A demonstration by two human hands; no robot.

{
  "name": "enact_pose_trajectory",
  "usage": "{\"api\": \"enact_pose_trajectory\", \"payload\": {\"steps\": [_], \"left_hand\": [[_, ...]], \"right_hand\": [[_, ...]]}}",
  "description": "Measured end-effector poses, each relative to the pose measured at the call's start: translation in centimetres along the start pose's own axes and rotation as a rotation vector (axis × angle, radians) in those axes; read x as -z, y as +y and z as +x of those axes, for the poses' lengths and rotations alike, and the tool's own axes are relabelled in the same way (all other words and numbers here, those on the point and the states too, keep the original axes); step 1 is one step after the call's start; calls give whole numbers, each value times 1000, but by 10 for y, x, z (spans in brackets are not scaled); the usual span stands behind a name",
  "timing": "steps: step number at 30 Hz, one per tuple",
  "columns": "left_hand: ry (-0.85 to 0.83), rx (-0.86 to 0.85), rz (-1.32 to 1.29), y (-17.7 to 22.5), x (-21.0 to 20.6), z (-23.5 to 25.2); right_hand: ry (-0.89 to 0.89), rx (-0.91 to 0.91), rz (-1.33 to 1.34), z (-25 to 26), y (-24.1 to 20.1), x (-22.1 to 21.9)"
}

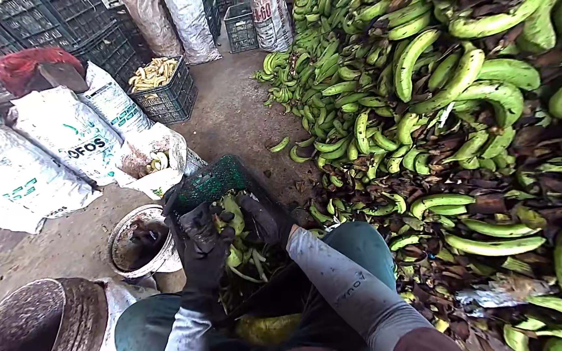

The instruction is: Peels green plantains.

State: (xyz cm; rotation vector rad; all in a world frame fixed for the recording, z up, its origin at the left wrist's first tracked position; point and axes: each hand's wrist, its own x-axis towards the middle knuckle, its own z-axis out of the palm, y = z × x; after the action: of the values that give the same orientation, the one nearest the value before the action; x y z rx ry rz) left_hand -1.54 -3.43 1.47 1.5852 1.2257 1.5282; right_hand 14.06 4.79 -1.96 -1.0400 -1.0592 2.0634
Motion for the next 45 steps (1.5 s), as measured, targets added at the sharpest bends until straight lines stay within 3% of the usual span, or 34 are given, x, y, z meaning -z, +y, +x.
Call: {"api": "enact_pose_trajectory", "payload": {"steps": [3,5,8,10,15,18,21,24,27,29,30,32,36,38,41,43,45], "left_hand": [[-23,-19,381,-16,-9,-9],[-43,70,525,-22,-18,-15],[-172,429,615,-12,-27,-21],[-241,594,655,-14,-25,-22],[-312,677,731,-5,-17,-19],[-365,729,760,12,0,-28],[-190,589,531,15,24,-45],[-74,235,131,13,28,-35],[-124,-94,-123,12,26,-12],[-100,-168,-188,14,20,-1],[-78,-168,-191,14,17,1],[-20,-154,-93,11,12,0],[171,-23,367,-10,7,-8],[97,52,545,-19,6,-11],[-152,222,721,-16,-6,-23],[-213,393,693,-8,-14,-31],[-135,393,466,-12,-10,-34]], "right_hand": [[100,47,219,12,13,-1],[243,58,251,21,21,-6],[442,152,-272,14,21,-5],[510,169,-397,20,20,-1],[531,145,-481,35,19,2],[718,225,-646,47,13,44],[740,190,-678,50,-2,68],[621,203,-846,33,-1,50],[232,222,-446,20,9,31],[-69,220,-105,9,10,19],[-129,233,-46,1,7,13],[-54,245,-83,-8,1,7],[207,292,-261,0,-1,15],[288,322,-158,4,-2,14],[426,376,-94,8,-2,13],[550,397,-114,16,0,30],[682,404,-73,20,2,58]]}}
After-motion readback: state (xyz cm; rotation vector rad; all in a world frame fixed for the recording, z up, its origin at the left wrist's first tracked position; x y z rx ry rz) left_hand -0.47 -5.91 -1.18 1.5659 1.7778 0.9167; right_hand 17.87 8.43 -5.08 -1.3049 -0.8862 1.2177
